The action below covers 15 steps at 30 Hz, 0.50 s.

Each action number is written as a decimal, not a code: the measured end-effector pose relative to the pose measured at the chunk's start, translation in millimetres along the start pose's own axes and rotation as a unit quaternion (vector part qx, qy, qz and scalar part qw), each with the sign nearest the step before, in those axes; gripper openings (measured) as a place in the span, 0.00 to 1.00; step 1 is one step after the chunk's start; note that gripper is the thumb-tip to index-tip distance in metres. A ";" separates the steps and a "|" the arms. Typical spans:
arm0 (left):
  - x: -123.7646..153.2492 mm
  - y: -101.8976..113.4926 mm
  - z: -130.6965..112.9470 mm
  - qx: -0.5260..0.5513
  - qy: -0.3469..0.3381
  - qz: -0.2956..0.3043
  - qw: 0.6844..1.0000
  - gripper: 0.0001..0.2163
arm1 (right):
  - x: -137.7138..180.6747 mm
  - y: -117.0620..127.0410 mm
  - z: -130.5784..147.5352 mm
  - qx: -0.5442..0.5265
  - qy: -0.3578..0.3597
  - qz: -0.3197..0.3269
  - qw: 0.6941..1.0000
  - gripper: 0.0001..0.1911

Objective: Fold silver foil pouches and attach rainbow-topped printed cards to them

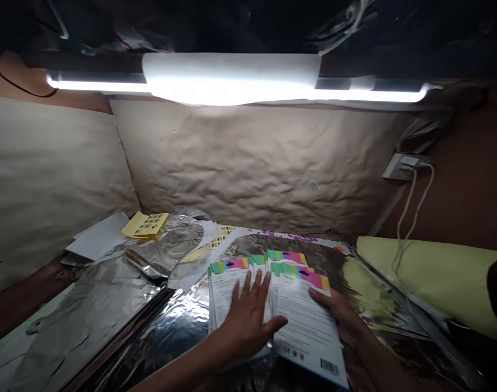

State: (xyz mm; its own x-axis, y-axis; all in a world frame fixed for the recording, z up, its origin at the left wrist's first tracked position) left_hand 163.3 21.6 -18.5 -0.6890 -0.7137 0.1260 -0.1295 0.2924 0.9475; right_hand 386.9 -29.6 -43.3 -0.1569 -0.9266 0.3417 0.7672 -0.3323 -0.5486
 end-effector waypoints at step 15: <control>-45.5 -37.4 -26.1 -0.118 -0.146 -0.005 0.982 0.40 | 55.7 115.7 63.3 0.018 0.088 -0.148 0.985 0.21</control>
State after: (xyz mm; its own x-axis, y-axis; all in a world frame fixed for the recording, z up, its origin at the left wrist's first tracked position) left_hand 218.1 26.5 -52.1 -0.8682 -0.4927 0.0589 0.0070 0.1065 0.9943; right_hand 506.2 -108.5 -39.4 -0.4805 -0.8072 0.3428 0.6923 -0.5891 -0.4167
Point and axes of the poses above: each hand's wrist, its own x-axis away from the middle knuckle, its own y-axis out of the back of the hand, z = x × y, the point moved 4 cm from there along -x, towards the middle knuckle, and after that the axes turned 12 degrees about -x, right-handed, at the moved point
